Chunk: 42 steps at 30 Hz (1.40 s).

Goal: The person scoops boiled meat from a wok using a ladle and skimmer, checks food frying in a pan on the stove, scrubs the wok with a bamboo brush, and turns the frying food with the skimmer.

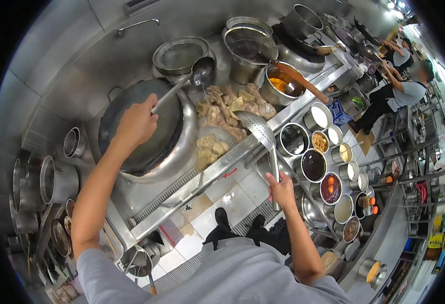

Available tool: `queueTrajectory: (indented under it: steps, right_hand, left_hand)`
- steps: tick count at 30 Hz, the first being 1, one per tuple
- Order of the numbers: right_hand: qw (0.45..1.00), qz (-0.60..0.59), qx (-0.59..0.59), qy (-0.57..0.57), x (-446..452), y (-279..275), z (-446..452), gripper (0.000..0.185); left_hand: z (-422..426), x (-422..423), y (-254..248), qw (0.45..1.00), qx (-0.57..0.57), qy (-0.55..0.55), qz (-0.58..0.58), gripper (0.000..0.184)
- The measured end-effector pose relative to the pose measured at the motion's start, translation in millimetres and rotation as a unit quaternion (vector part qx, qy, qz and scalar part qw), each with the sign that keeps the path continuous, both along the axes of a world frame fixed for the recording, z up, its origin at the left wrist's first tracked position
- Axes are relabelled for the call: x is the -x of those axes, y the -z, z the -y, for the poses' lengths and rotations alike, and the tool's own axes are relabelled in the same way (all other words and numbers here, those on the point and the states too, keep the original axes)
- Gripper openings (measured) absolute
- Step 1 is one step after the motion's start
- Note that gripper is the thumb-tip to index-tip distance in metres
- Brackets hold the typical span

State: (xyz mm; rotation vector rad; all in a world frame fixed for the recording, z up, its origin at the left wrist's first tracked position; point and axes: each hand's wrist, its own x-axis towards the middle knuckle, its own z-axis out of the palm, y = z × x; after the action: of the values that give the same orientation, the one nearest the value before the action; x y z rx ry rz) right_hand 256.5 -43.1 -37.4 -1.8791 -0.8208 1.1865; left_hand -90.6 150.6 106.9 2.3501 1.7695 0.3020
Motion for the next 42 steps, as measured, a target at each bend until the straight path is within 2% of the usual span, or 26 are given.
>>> queueTrajectory:
  steps: [3, 6, 13, 15, 16, 17, 18, 19, 20, 22, 23, 25, 29, 31, 34, 37, 42]
  right_hand:
    - [1.0, -0.001, -0.007, 0.001, 0.0, 0.9, 2.3, 0.033]
    - [1.0, 0.007, -0.004, 0.005, 3.0, -0.1, 5.6, 0.032]
    - [0.999, -0.028, 0.017, 0.024, 10.3, 5.3, 21.4, 0.034]
    - [0.999, -0.034, 0.031, 0.022, 11.1, 2.5, 25.8, 0.035]
    - [0.999, -0.035, 0.032, 0.028, 11.5, -0.6, 27.6, 0.035]
    - [0.998, -0.033, 0.038, 0.028, 11.8, -4.2, 29.4, 0.034]
    - [0.998, -0.031, 0.043, 0.028, 11.3, -7.4, 30.5, 0.034]
    - [0.998, -0.031, 0.042, 0.031, 10.8, -10.6, 31.4, 0.034]
    - [0.998, -0.035, 0.042, 0.031, 10.4, -13.5, 31.8, 0.033]
    - [0.998, -0.039, 0.04, 0.03, 7.2, -14.4, 30.0, 0.033]
    - [0.998, -0.045, 0.036, 0.035, 5.3, -12.5, 30.1, 0.033]
    - [0.998, -0.052, 0.033, 0.034, 2.8, -10.6, 30.8, 0.032]
    - [0.997, -0.055, 0.029, 0.043, -0.9, -13.2, 26.6, 0.029]
    - [0.998, -0.042, 0.026, 0.038, -1.2, -20.0, 23.6, 0.028]
    - [0.998, -0.049, 0.023, 0.04, -4.3, -16.3, 22.7, 0.028]
    - [0.997, -0.056, 0.024, 0.043, -6.8, -11.2, 23.3, 0.028]
    - [0.998, -0.027, 0.037, 0.041, -5.3, -14.2, 27.6, 0.029]
  left_hand:
    - [-20.6, -3.0, 0.4, 0.998, -0.034, -0.047, -0.014, 0.026]
    - [-76.0, -0.2, 31.7, 0.993, -0.093, -0.076, -0.014, 0.032]
    - [-180.3, -30.4, 89.9, 0.98, -0.142, -0.138, -0.019, 0.029]
    - [-197.3, -41.2, 94.2, 0.949, 0.009, -0.256, 0.182, 0.016]
    - [-208.6, -38.3, 100.5, 0.951, 0.011, -0.251, 0.181, 0.016]
    - [-218.5, -32.5, 106.5, 0.9, 0.125, -0.26, 0.327, 0.01]
    - [-218.9, -34.3, 103.3, 0.816, 0.234, -0.259, 0.461, 0.005]
    - [-213.2, -33.7, 104.1, 0.79, 0.245, -0.241, 0.507, 0.008]
    - [-211.0, -33.7, 101.9, 0.791, 0.246, -0.239, 0.506, 0.008]
    - [-206.8, -32.1, 95.3, 0.726, 0.282, -0.278, 0.562, 0.011]
    - [-204.1, -29.9, 92.6, 0.727, 0.282, -0.28, 0.56, 0.011]
    - [-188.5, -24.9, 71.2, 0.69, 0.297, -0.283, 0.596, 0.011]
    - [-155.2, -11.4, 43.5, 0.714, 0.297, -0.26, 0.578, 0.012]
    - [-129.0, -10.6, 23.9, 0.769, 0.287, -0.214, 0.53, 0.012]
    - [-109.5, -5.7, 11.9, 0.797, 0.302, -0.185, 0.489, 0.011]
    - [-91.3, -11.4, 8.3, 0.815, 0.305, -0.189, 0.456, 0.021]
    - [-73.2, -30.1, 27.7, 0.815, 0.331, -0.162, 0.447, 0.02]
